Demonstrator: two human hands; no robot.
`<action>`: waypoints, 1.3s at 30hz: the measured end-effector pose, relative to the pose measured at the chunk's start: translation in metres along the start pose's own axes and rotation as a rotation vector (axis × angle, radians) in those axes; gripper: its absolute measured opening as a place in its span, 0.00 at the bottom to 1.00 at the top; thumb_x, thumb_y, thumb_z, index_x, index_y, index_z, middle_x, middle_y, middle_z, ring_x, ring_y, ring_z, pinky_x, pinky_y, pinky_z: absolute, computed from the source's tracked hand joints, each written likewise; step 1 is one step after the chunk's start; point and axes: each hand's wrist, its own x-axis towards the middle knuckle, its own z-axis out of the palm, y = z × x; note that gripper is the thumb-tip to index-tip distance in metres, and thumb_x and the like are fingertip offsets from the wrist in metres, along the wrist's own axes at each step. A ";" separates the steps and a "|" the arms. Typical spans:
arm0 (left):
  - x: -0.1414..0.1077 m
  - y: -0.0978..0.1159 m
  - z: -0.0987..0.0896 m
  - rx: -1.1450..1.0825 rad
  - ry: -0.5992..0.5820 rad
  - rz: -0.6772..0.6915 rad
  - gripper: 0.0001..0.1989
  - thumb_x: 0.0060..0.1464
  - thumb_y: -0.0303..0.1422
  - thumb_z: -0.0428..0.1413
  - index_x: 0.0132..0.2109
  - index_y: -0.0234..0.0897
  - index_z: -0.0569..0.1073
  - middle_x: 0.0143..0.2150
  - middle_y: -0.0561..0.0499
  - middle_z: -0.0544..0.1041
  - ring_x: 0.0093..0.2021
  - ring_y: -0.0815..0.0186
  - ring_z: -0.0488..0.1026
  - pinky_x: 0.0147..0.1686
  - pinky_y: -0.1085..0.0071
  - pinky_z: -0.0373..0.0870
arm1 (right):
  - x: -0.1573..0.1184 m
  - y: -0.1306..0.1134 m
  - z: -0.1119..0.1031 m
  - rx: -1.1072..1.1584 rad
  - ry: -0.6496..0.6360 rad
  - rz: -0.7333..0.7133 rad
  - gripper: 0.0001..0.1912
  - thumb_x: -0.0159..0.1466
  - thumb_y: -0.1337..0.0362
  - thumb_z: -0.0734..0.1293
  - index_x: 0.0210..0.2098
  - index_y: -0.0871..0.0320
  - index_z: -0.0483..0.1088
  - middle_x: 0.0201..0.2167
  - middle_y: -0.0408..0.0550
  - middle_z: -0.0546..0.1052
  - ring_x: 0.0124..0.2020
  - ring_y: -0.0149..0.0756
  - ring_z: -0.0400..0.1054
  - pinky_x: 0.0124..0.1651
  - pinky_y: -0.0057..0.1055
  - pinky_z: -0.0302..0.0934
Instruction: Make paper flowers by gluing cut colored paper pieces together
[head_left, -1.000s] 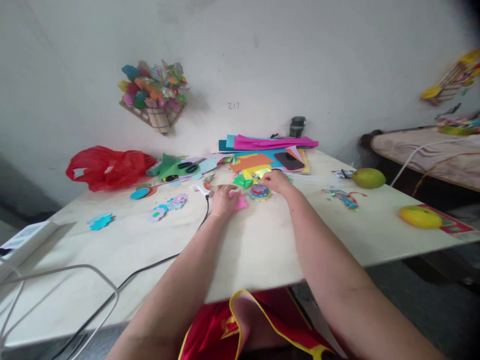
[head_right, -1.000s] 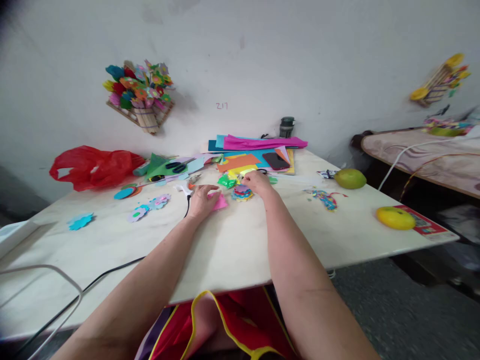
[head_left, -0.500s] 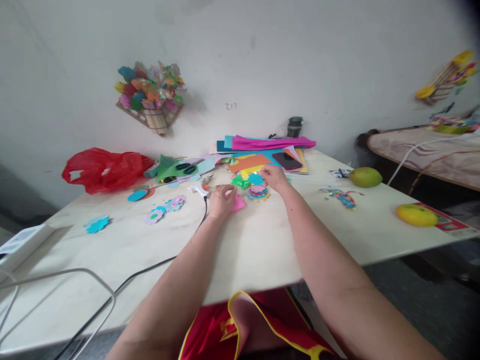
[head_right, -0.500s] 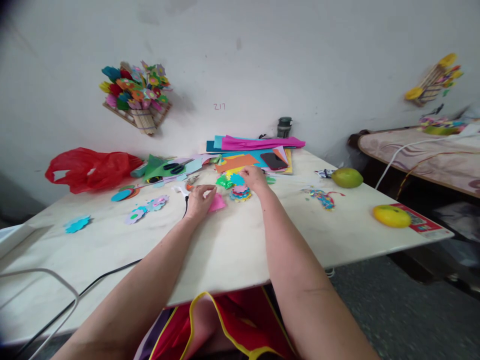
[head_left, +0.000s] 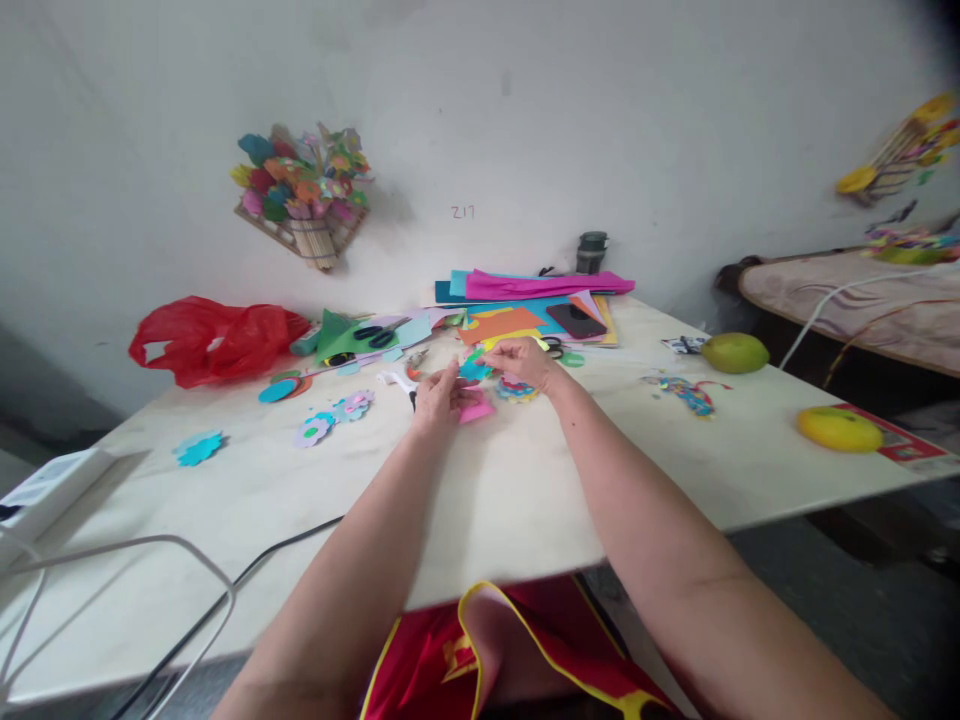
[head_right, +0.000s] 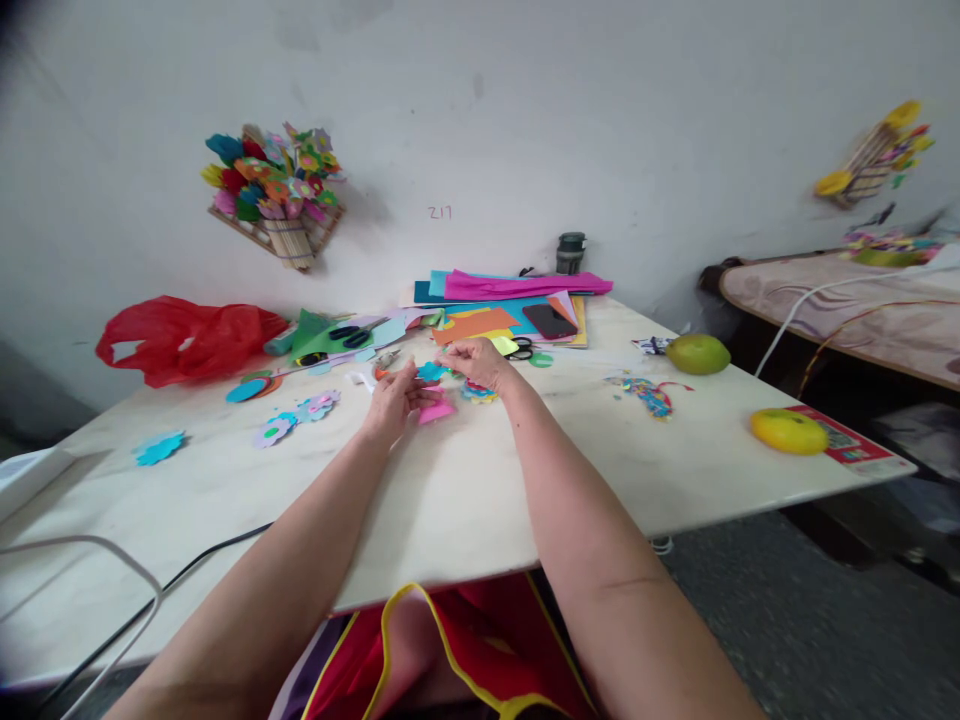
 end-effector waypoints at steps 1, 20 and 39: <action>0.000 0.000 0.000 -0.014 -0.014 0.010 0.18 0.49 0.45 0.60 0.35 0.31 0.71 0.27 0.46 0.77 0.24 0.66 0.75 0.25 0.72 0.71 | 0.000 0.000 0.001 -0.013 -0.011 -0.002 0.17 0.52 0.52 0.70 0.23 0.62 0.73 0.21 0.45 0.75 0.25 0.31 0.67 0.29 0.27 0.61; 0.004 -0.004 -0.003 0.021 0.028 0.040 0.12 0.50 0.39 0.60 0.30 0.34 0.70 0.22 0.52 0.73 0.23 0.67 0.75 0.29 0.70 0.74 | 0.000 -0.004 0.012 0.062 0.060 0.339 0.12 0.53 0.64 0.71 0.18 0.60 0.66 0.11 0.38 0.65 0.12 0.22 0.54 0.15 0.21 0.47; -0.008 0.009 -0.002 0.346 -0.166 0.228 0.30 0.53 0.55 0.49 0.14 0.38 0.61 0.11 0.52 0.63 0.13 0.74 0.59 0.17 0.73 0.56 | 0.007 0.011 -0.005 0.252 0.476 0.288 0.10 0.52 0.61 0.68 0.20 0.59 0.66 0.13 0.39 0.66 0.18 0.29 0.64 0.17 0.23 0.52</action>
